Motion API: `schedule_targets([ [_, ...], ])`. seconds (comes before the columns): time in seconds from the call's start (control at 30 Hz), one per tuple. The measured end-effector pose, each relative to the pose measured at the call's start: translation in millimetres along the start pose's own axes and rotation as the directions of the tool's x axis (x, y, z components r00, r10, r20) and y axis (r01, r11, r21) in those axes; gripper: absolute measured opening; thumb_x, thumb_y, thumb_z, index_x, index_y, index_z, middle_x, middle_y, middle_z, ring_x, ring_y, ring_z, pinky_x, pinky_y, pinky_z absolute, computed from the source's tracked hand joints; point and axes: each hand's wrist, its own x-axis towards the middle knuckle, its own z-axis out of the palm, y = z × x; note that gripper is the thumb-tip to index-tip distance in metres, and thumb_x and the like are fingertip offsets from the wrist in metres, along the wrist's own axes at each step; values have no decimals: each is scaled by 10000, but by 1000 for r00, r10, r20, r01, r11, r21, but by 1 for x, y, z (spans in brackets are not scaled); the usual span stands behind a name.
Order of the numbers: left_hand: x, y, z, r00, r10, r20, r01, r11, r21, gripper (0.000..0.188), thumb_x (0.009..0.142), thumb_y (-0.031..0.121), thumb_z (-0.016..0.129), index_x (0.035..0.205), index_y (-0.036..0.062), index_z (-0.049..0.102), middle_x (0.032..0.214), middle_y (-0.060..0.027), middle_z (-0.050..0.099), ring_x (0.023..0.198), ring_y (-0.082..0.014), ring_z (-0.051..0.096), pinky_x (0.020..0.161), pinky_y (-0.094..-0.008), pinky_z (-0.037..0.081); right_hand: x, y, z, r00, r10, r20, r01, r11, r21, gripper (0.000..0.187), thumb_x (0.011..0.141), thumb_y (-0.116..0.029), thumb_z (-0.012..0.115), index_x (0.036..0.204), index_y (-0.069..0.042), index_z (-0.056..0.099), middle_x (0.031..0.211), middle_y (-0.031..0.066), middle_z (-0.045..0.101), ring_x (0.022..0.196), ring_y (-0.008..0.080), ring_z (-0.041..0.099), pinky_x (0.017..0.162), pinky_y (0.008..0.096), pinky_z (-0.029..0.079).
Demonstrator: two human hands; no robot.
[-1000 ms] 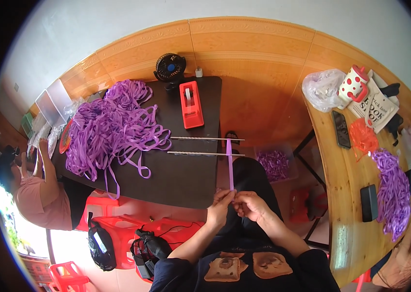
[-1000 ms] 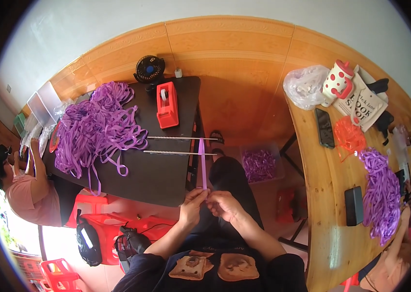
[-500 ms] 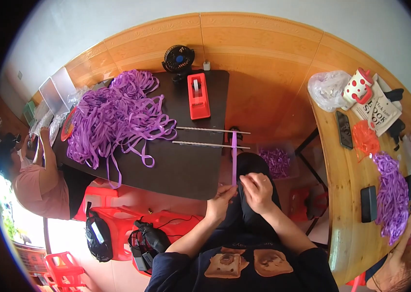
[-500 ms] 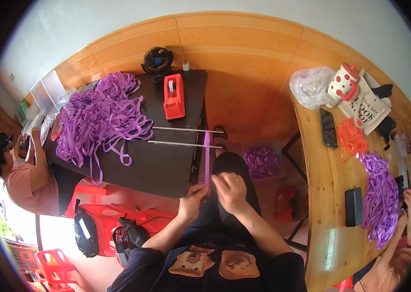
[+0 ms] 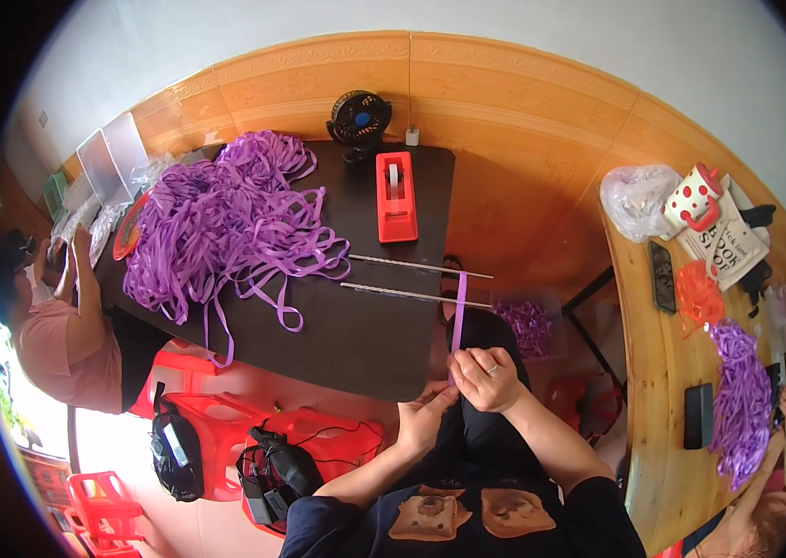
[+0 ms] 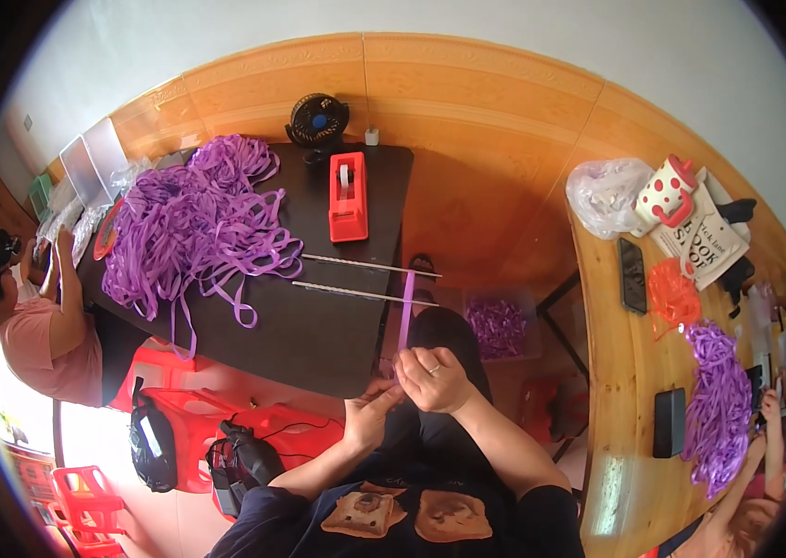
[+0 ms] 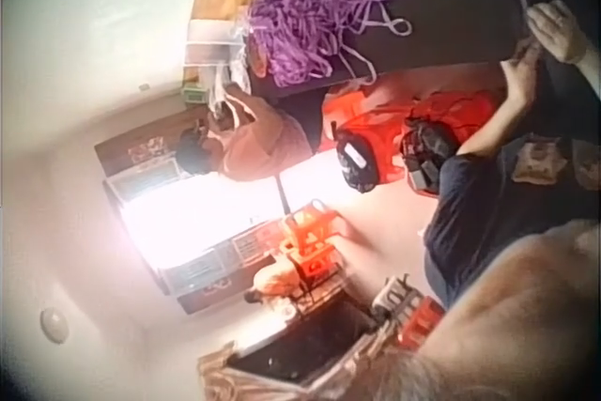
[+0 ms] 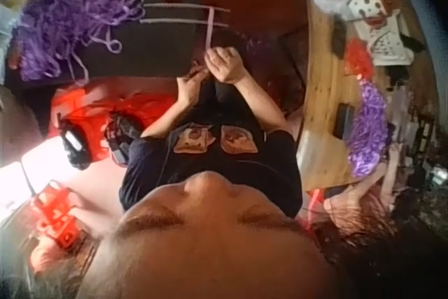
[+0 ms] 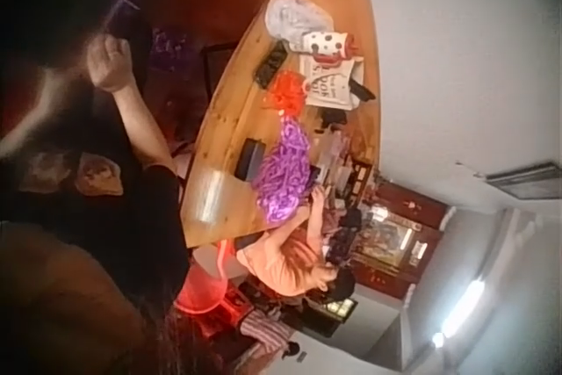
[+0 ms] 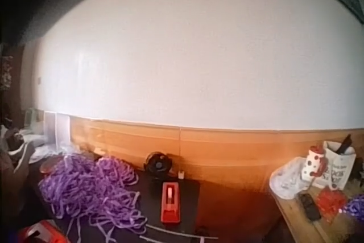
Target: Wrapping purple ribbons around metal rods to prepare for further crafting.
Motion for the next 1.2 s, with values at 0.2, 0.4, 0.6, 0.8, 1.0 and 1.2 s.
schedule_targets([
  [0.2, -2, -4, -11, 985, 14, 170, -19, 999, 28, 65, 865, -4, 628, 926, -11, 652, 917, -25, 634, 814, -84, 576, 723, -217, 460, 16, 1, -2, 997, 72, -41, -70, 996, 51, 235, 679, -86, 722, 900, -33, 665, 936, 66, 616, 765, 195, 585, 612, 307, 404],
  [0.4, 2, -11, -5, 973, -199, 121, 200, 980, 4, 198, 911, 47, 571, 1104, 4, 589, 948, -23, 619, 917, -86, 561, 842, -237, 441, 43, 15, -16, 982, 179, -56, -167, 970, 178, 319, 660, -52, 746, 961, -27, 645, 898, 55, 590, 687, 188, 555, 609, 307, 377],
  [0.6, 42, -23, 9, 968, -83, 238, 53, 991, 127, 218, 925, 77, 558, 1131, 8, 569, 984, -30, 608, 875, -75, 531, 802, -222, 430, 64, 38, -21, 954, 300, -9, -271, 872, 408, 280, 630, -42, 668, 907, -8, 651, 808, 75, 611, 640, 212, 554, 593, 331, 375],
  [0.8, 95, -39, 30, 999, -40, 25, 38, 996, 75, 258, 923, 123, 572, 1170, 48, 579, 942, 12, 614, 833, -53, 530, 703, -196, 400, 87, 109, 7, 858, 502, 109, -450, 632, 630, 81, 751, 65, 639, 819, 23, 625, 738, 100, 590, 649, 217, 558, 568, 287, 425],
  [1.0, 129, -31, 59, 989, 52, -136, -54, 999, -8, 314, 925, 121, 565, 1227, 39, 537, 1079, -41, 582, 974, -109, 520, 848, -238, 415, 70, 156, 65, 630, 547, 551, -665, 14, 747, 80, 800, 25, 677, 731, 38, 638, 689, 12, 553, 666, 64, 505, 578, 226, 383],
  [1.2, 137, -22, 70, 949, 247, -198, -223, 965, 138, 348, 940, 123, 546, 1273, 35, 500, 1263, -67, 514, 1161, -163, 479, 962, -288, 383, 50, 151, 90, 352, 364, 862, -707, -501, 500, 36, 787, -7, 686, 752, -4, 697, 706, 36, 653, 618, 71, 571, 580, 221, 428],
])
